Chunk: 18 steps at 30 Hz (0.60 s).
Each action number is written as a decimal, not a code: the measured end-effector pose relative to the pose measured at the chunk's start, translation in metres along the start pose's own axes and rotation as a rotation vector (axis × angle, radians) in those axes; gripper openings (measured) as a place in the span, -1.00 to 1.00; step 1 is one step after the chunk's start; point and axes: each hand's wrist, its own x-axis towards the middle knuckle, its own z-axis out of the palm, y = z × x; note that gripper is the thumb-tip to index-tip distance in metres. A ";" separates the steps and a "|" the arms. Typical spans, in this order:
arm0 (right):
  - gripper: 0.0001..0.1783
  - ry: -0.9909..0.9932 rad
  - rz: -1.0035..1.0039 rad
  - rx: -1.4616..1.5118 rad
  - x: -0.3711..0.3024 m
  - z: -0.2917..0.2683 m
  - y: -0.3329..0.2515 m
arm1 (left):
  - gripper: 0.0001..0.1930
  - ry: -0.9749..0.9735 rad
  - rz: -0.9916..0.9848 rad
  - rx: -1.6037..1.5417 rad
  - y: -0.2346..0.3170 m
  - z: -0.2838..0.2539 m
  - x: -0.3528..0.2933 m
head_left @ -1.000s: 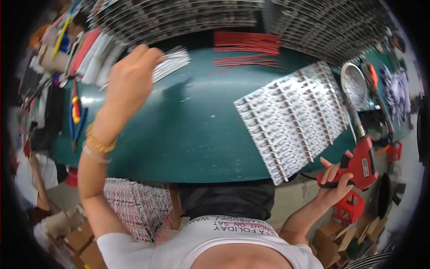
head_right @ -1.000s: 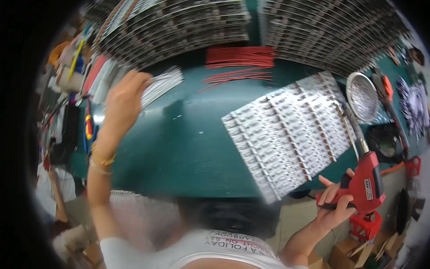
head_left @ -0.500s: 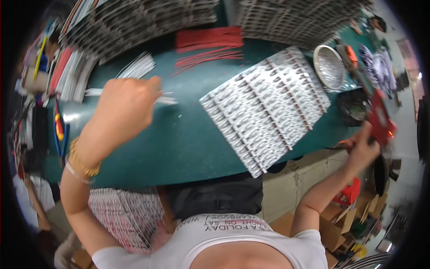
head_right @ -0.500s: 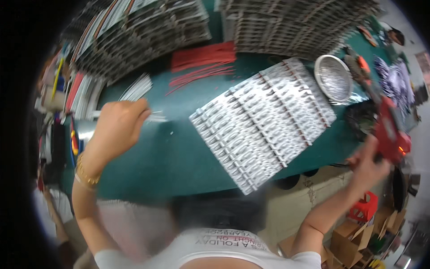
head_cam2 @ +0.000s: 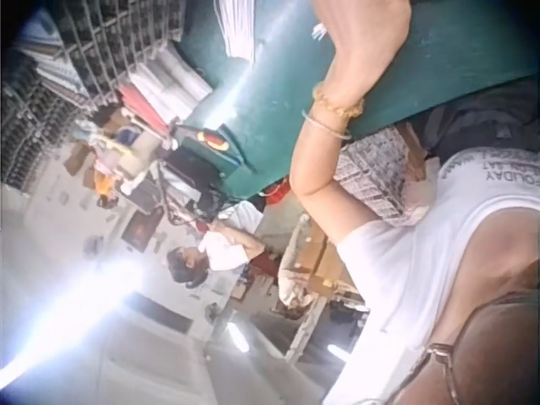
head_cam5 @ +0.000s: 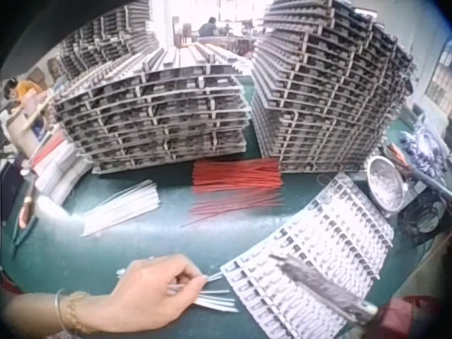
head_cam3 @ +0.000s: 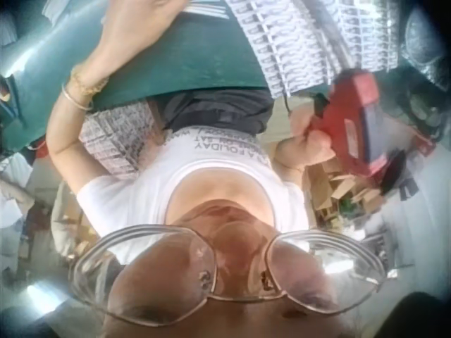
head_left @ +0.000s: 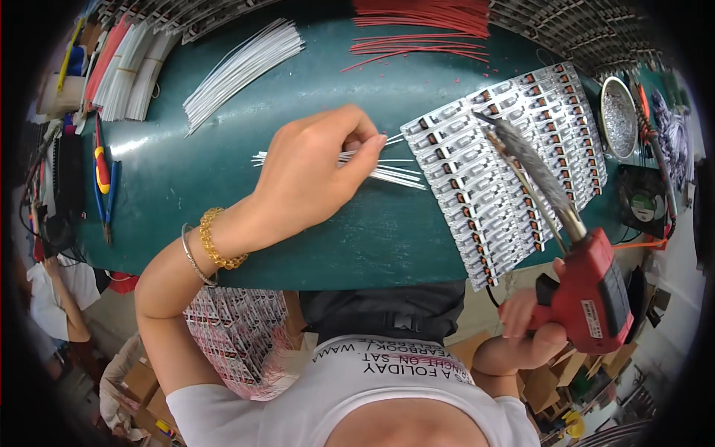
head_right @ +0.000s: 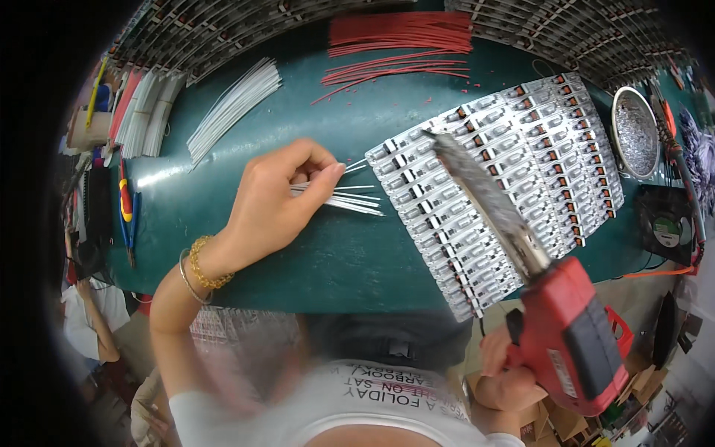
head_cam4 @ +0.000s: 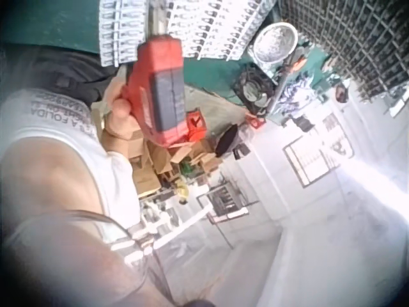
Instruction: The person uses a soldering iron to attach red and white wires to a grid of electronic components on a workbench. They repeatedly pick up individual wires, position them against the component terminals, and apply the soldering iron to secure the connections.
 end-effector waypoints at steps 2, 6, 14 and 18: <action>-0.02 0.005 -0.032 -0.104 -0.008 -0.003 0.015 | -0.87 0.002 0.026 -0.010 -0.002 0.003 0.005; 0.00 -0.108 0.087 -0.172 -0.007 0.012 0.009 | -0.89 -0.060 0.008 0.021 -0.003 -0.001 0.009; -0.15 -0.118 0.182 -0.095 -0.002 0.024 0.005 | -0.89 -0.019 0.059 0.012 -0.009 0.000 0.008; -0.19 -0.097 0.189 -0.082 -0.005 0.022 0.008 | -0.89 -0.012 0.077 0.036 -0.011 0.003 0.007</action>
